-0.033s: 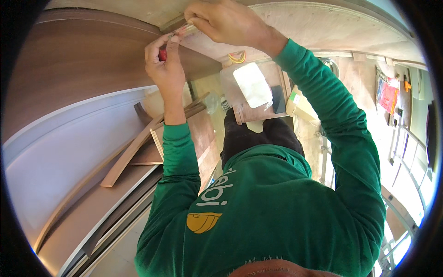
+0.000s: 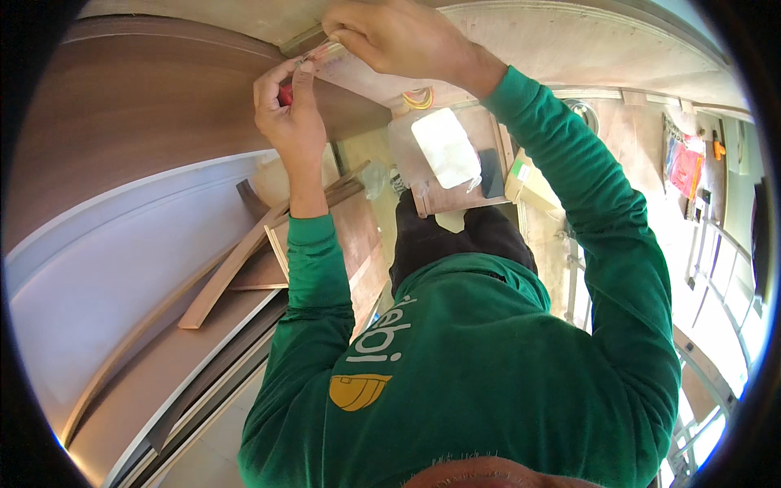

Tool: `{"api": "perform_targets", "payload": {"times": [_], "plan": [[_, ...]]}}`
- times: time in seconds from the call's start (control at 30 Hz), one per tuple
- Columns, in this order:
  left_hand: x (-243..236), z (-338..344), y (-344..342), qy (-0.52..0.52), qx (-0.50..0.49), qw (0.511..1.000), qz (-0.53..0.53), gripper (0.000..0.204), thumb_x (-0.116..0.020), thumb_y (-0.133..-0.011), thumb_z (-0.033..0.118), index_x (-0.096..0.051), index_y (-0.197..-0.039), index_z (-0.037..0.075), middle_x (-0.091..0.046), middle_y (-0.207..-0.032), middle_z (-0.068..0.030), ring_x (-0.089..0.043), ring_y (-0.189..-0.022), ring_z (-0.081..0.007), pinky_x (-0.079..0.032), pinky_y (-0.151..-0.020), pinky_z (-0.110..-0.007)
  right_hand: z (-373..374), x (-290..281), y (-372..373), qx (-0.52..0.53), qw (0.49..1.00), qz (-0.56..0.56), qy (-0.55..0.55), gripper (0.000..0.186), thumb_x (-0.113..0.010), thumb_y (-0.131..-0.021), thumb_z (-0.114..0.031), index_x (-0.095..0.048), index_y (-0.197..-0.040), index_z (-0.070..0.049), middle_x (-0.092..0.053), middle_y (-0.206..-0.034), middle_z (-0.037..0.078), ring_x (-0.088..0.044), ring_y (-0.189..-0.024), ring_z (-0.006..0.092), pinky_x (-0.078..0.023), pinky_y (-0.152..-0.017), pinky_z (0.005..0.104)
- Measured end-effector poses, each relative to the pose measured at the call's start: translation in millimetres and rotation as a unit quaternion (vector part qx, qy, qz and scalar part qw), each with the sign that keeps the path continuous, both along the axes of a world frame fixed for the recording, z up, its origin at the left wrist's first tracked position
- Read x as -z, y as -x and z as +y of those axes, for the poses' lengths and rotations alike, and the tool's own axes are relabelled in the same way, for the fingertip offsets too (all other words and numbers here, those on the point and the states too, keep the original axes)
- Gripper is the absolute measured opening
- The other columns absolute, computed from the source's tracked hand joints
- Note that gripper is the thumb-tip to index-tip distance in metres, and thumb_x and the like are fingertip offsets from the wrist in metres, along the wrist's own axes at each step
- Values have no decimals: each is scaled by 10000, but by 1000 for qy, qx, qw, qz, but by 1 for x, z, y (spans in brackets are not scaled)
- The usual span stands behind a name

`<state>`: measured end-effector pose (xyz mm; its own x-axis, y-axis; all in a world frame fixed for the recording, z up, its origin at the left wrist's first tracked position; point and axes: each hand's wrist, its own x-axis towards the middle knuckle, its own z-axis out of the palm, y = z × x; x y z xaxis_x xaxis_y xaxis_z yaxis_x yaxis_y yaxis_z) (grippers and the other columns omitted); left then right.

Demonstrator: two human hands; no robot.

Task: The person measures a curved wooden cabinet structure using a tape measure and marks it with a pencil. They then use a hammer to drive a small wooden block into the cabinet frame.

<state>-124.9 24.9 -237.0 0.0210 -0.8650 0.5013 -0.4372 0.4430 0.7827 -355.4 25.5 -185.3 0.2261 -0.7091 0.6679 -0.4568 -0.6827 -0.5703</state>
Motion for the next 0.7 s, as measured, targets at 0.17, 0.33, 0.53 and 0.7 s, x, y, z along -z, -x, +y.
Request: {"api": "perform_targets", "payload": {"times": [0.17, 0.33, 0.53, 0.7], "plan": [[-3, 5, 13, -10, -12, 998, 62, 102, -805, -983, 117, -776, -1040, 38, -710, -1082, -61, -625, -991, -125, -509, -898, -295, -3, 6, 2, -1, 997, 54, -54, 122, -630, -1002, -197, -616, -998, -76, -689, -861, 231, -680, -806, 490, -525, -676, 580], [9, -2, 1, -18, 3, 996, 87, 223, -848, -961, 164, -752, -1104, 22, -702, -1085, -39, -615, -810, -91, -508, -665, -246, 7, -15, -6, -11, 994, 62, -95, 179, -644, -1013, -238, -606, -980, -66, -688, -845, 236, -686, -804, 481, -533, -673, 570], [-2, 35, 3, -258, 8, 946, 197, 289, -793, -1009, 209, -701, -1242, 66, -701, -1116, -61, -635, -884, -139, -533, -692, -322, -8, 5, -8, -30, 998, 16, -60, 164, -639, -1006, -200, -589, -967, -49, -698, -872, 244, -691, -819, 485, -541, -681, 560], [-12, 56, 44, -364, 123, 790, 478, 353, -644, -1090, 383, -634, -1339, 132, -685, -1242, -41, -686, -1016, -203, -603, -834, -457, -7, 1, -9, -62, 995, -28, -75, 112, -627, -984, -140, -577, -969, -41, -675, -866, 254, -678, -827, 496, -539, -702, 559]]}}
